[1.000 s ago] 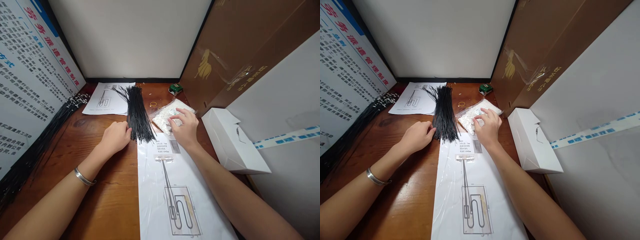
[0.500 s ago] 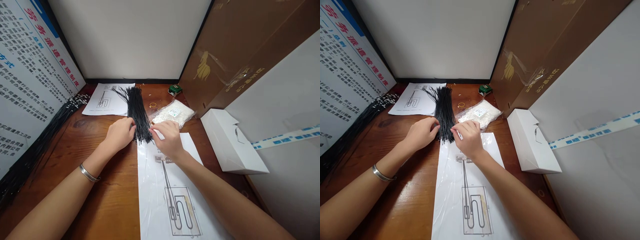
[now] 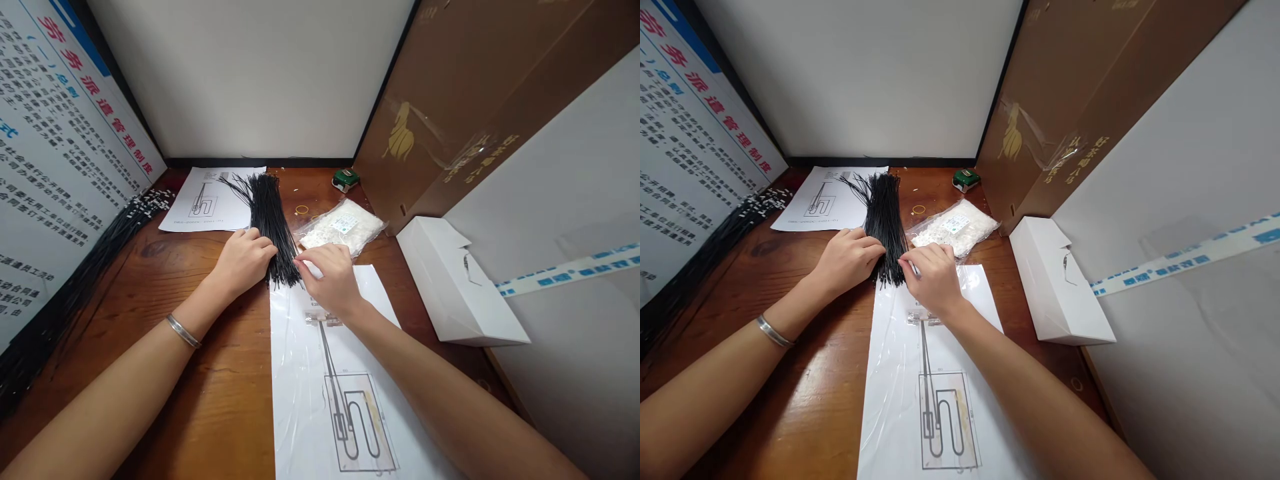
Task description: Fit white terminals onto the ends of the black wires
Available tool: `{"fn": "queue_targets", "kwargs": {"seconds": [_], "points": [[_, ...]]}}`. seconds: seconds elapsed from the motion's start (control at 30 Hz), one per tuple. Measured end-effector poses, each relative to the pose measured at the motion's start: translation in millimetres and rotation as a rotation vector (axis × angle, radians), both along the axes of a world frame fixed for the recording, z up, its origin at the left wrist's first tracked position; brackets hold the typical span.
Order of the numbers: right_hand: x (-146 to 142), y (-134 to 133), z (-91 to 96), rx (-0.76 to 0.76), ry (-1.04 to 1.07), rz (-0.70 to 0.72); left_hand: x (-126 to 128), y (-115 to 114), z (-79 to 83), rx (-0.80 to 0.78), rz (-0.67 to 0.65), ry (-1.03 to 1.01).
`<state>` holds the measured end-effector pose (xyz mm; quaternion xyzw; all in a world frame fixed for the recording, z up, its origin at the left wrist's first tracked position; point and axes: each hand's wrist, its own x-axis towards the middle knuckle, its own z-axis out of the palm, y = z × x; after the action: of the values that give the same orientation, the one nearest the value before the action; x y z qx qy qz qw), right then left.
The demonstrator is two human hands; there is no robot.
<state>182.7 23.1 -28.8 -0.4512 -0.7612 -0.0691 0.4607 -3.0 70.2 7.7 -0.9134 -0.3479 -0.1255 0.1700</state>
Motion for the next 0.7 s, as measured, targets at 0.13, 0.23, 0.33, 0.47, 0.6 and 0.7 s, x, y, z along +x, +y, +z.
{"fn": "queue_targets", "kwargs": {"seconds": [0.13,0.23,0.33,0.47,0.6,0.7], "points": [[0,0,0.8,0.016,0.026,-0.005,-5,-6,3.0,-0.001,0.033,-0.143],[0,0,1.7,0.011,0.051,-0.005,-10,-17,19.2,-0.049,0.056,-0.392],[0,0,1.5,-0.009,0.065,-0.009,-16,-30,47.0,-0.078,0.097,-0.756],[0,1,0.2,0.005,0.071,0.007,-25,-43,80.5,-0.191,0.079,-1.088],[-1,-1,2.0,0.044,0.107,0.241,-31,-59,88.2,-0.264,0.017,-0.997],[-5,-7,5.8,0.018,0.078,0.480,-32,-72,81.8,-0.365,-0.121,-0.797]]}}
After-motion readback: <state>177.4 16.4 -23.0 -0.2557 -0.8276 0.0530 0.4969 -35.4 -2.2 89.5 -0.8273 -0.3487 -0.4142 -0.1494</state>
